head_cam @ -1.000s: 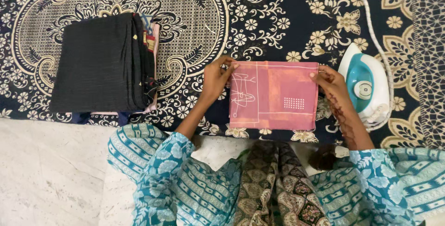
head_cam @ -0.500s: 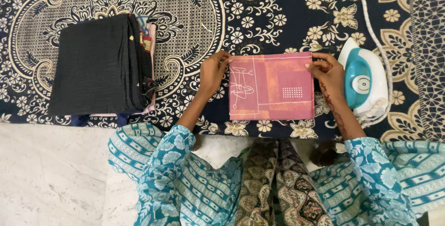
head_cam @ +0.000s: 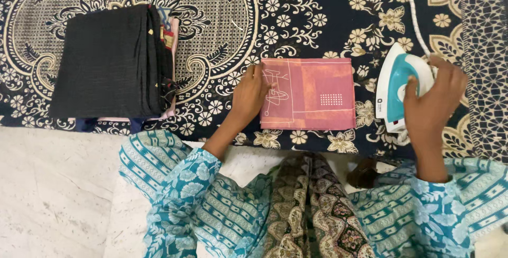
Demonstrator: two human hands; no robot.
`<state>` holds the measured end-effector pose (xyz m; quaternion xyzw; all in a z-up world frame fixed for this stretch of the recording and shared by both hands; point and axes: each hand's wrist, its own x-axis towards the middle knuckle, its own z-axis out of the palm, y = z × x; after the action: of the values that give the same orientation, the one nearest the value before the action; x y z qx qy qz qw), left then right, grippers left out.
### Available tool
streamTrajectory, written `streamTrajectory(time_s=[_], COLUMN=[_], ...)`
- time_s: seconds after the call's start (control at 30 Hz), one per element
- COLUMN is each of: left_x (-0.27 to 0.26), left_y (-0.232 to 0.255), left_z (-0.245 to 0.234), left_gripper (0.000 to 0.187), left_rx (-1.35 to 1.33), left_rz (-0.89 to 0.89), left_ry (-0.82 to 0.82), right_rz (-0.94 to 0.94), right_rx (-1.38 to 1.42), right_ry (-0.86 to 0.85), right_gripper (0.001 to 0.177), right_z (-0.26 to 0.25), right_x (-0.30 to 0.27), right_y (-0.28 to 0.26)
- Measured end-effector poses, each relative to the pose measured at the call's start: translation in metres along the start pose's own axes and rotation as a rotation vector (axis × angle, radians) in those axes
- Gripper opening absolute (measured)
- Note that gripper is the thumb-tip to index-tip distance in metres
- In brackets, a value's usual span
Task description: The person irons a folded piece of patterned fabric on a bed using a handheld electric iron. They smooth the fabric with their hands, move the iron back and forth over the surface, and adjust the fabric's position to ensure even pressing.
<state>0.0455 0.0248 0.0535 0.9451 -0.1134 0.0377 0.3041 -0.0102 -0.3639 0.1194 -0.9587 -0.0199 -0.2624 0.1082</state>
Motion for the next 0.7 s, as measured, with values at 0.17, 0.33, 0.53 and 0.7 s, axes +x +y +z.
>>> streamTrajectory(time_s=[0.17,0.33,0.53,0.7], left_x=[-0.017,-0.021,-0.028,-0.035], left_y=[0.014,0.026,0.019,0.007], left_z=[0.016,0.028,0.024,0.026], left_gripper=[0.069,0.071,0.084,0.113], left_rx=[0.128,0.304,0.390,0.471], left_rz=[0.192,0.273,0.162,0.185], left_ry=[0.039,0.030,-0.053,-0.134], right_rz=[0.200,0.244,0.453,0.518], right_rx=[0.021,0.053,0.303,0.623], right_ry=[-0.335,-0.403,-0.316,-0.285], right_gripper=[0.072,0.067,0.068,0.062], right_z=[0.005,0.016,-0.017,-0.029], right_x=[-0.009,-0.013,-0.002,0.001], right_y=[0.044,0.060,0.017,-0.021])
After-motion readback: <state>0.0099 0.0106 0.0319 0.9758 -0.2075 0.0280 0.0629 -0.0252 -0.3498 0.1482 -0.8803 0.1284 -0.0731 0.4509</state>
